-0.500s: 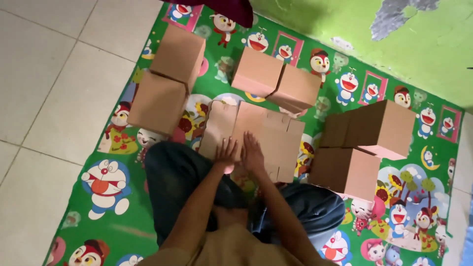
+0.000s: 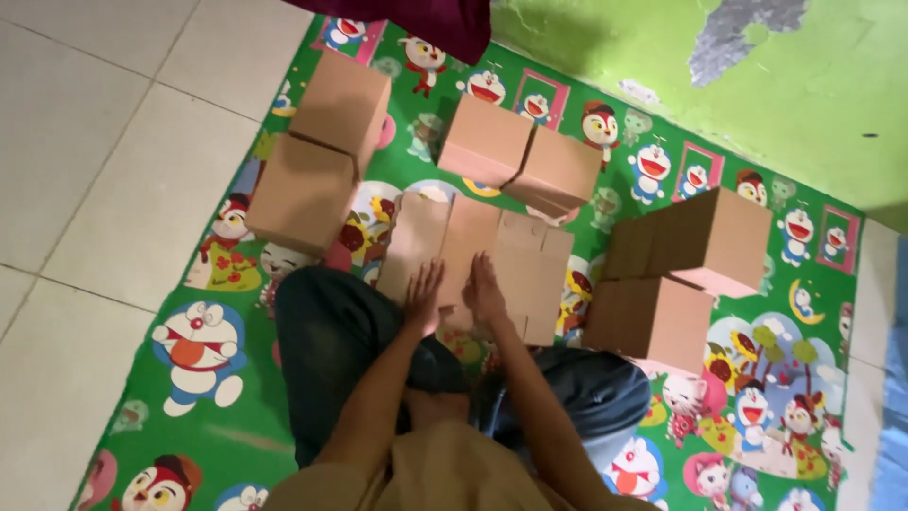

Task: Manually folding and assembling cardboard boxes from flat templates.

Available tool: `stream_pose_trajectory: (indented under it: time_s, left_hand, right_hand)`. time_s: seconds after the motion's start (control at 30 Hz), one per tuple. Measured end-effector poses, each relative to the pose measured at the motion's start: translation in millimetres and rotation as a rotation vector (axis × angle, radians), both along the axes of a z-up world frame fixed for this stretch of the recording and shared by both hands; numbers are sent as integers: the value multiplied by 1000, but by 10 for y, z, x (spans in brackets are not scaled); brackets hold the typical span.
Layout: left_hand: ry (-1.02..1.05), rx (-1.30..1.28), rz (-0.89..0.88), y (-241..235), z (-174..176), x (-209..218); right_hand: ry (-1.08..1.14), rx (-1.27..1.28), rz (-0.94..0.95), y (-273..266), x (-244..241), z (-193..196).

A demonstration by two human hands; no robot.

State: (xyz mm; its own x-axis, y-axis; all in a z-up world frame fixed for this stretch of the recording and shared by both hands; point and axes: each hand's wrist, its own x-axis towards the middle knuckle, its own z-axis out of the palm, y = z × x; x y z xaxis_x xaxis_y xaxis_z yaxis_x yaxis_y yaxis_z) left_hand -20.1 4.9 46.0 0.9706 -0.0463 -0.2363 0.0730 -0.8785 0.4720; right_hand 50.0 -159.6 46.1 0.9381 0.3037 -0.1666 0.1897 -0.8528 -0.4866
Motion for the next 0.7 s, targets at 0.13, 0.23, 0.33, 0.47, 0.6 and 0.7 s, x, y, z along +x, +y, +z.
stream_pose_trajectory:
  time_s: [0.13, 0.23, 0.33, 0.47, 0.6, 0.7]
  left_hand:
    - [-282, -329, 387, -225, -246, 94]
    - [-203, -667, 571, -615, -394, 163]
    - [-152, -841, 327, -850, -262, 146]
    - [-388, -510, -380, -985, 130, -22]
    - [-36, -1294, -349, -868, -86, -125]
    - [-190, -585, -1, -509, -426, 84]
  right_hand:
    - [101, 142, 30, -201, -765, 181]
    - [308, 311, -132, -141, -1014, 830]
    - [465, 598, -535, 56, -1000, 1626]
    - [477, 560, -946, -326, -648, 1700]
    - [117, 262, -636, -1256, -658, 107]
    - [89, 168, -484, -1335, -609, -248]
